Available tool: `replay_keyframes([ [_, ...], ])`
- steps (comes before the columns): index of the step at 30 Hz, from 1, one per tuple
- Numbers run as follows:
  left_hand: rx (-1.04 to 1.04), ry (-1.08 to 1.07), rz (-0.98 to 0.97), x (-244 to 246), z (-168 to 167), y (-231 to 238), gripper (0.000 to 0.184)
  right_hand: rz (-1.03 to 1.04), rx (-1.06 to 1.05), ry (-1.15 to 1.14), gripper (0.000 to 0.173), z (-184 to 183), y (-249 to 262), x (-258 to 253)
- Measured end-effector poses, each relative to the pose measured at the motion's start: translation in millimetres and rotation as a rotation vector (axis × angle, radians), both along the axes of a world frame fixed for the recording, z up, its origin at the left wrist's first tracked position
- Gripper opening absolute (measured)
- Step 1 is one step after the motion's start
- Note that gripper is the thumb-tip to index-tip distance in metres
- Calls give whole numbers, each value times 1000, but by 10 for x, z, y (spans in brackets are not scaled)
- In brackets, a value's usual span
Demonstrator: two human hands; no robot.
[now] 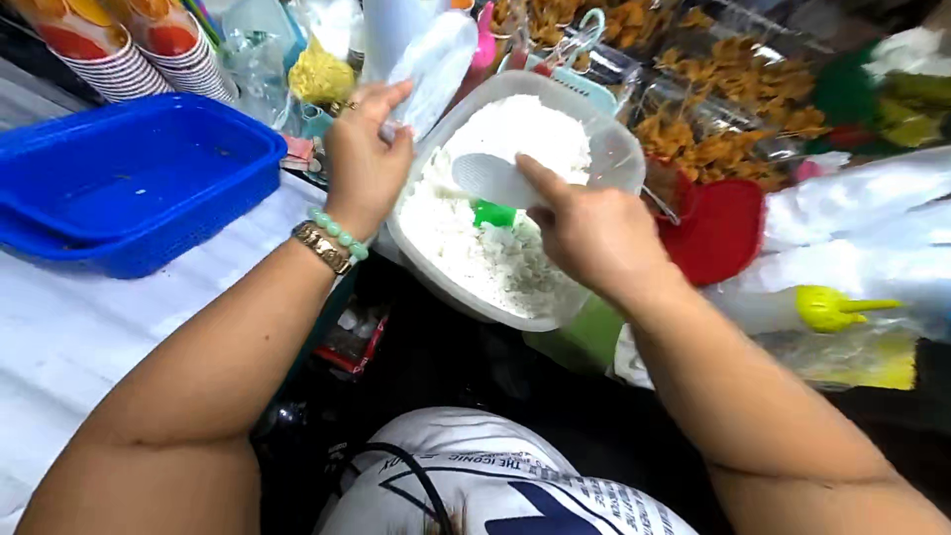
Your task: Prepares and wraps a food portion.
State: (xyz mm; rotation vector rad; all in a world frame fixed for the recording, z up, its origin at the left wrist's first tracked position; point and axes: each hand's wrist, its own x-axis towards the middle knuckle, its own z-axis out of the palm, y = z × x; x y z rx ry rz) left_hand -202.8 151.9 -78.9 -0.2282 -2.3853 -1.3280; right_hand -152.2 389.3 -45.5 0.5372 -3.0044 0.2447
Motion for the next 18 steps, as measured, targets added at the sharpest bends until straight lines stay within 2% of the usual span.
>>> replay_keyframes([
  [4,-114,14,-89,22,-325,188,36,169,117,16,61,-331,-267,166],
  [6,-139,54,-90,39,-380,204,34,225,154,4,66,-364,-171,354],
  [9,-111,47,-51,44,-388,214,35,256,146,1,65,-328,150,581],
  [11,-98,35,-35,30,-375,227,35,199,127,53,60,-204,354,567],
  [13,-90,24,-35,31,-375,247,36,35,159,77,55,-41,469,478],
  [16,-113,4,-32,47,-382,222,37,-195,180,-41,52,-6,300,387],
  [18,-141,12,-45,50,-407,192,38,-155,129,-187,56,-62,75,481],
])
